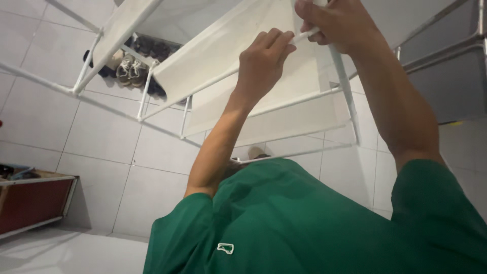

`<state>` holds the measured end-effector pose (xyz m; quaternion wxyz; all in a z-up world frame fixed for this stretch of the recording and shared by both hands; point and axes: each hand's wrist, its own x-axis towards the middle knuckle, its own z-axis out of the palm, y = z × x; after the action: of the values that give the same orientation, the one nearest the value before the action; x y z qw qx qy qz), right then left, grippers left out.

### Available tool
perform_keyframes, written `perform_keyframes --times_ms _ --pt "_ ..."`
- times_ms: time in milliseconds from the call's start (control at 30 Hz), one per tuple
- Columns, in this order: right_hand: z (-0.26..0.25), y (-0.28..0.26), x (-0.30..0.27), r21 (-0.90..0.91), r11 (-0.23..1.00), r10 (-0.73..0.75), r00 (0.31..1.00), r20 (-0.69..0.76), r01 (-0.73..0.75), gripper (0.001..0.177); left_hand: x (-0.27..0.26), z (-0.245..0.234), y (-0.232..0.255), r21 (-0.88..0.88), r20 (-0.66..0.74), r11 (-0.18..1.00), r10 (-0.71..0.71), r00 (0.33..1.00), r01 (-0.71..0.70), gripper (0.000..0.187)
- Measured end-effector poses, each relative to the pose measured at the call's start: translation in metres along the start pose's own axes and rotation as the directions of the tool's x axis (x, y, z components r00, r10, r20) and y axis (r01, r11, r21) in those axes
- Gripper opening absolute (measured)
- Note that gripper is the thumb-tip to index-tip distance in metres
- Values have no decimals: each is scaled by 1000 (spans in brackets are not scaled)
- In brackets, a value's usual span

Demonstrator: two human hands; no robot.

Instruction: The person wipes a white metal shelf with a cloth and assembles the structure by connecting vertical poles and fabric shelves by hand.

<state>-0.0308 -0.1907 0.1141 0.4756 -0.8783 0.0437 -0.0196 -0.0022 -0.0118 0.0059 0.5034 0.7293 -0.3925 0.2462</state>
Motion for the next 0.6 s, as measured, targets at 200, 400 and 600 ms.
perform_keyframes --times_ms 200,400,600 --pt "-22 12 -13 179 979 -132 977 169 101 48 -2 21 4 68 -142 993 103 984 -95 23" --pt "-11 0 -28 144 978 -164 985 58 154 51 -2 18 15 122 -190 986 132 973 -110 23" --pt "3 -5 -38 -130 935 -344 932 -112 329 61 8 14 24 142 -234 978 186 954 -156 23"
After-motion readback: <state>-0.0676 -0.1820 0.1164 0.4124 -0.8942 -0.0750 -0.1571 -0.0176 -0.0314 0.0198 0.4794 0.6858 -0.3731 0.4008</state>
